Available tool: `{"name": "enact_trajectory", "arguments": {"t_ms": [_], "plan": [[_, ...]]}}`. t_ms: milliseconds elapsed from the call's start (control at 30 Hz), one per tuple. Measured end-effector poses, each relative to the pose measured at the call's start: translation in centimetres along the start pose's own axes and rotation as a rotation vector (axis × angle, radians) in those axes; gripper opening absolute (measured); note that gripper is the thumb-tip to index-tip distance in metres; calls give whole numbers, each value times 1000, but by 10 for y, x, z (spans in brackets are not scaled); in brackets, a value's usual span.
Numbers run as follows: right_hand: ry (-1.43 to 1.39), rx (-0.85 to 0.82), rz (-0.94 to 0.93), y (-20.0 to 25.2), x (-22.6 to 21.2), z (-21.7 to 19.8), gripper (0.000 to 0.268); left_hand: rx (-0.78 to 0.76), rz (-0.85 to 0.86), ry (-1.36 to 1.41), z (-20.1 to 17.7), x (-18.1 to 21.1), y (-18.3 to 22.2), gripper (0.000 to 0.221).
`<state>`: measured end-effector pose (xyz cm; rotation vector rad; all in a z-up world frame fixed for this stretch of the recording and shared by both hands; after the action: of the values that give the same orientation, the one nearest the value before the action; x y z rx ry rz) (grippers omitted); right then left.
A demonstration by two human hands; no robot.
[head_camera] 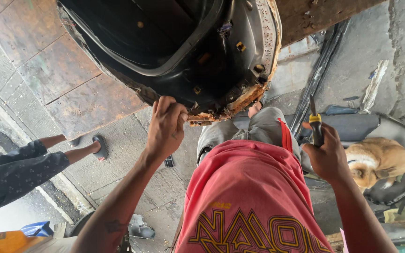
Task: The person uses pliers to peel and pull away old adhesive or sealant from the rim of a black plastic motorcycle part. They work around the edge, removing strips of material and occasionally using their fingers to assist in the removal.
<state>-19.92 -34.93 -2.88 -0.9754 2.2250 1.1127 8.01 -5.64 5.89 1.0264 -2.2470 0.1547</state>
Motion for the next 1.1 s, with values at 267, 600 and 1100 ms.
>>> {"name": "enact_trajectory", "arguments": {"t_ms": [267, 600, 1100], "plan": [[-381, -110, 185, -18, -51, 45, 51, 12, 105, 99, 8, 5, -18, 5], [-171, 204, -53, 11, -29, 51, 37, -155, 42, -288, 58, 75, -78, 25], [-451, 97, 738, 90, 96, 77, 40, 169, 263, -444, 119, 102, -78, 23]]}}
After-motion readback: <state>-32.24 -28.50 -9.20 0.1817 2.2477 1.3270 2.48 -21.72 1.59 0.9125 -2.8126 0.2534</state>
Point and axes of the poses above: each hand's wrist, its own y-axis away from the middle knuckle, its own z-axis out of the palm, x = y × z, the point moved 4 cm from there along -y, towards the middle knuckle, and after that the axes turned 7 degrees about y, right-handed, at the moved point
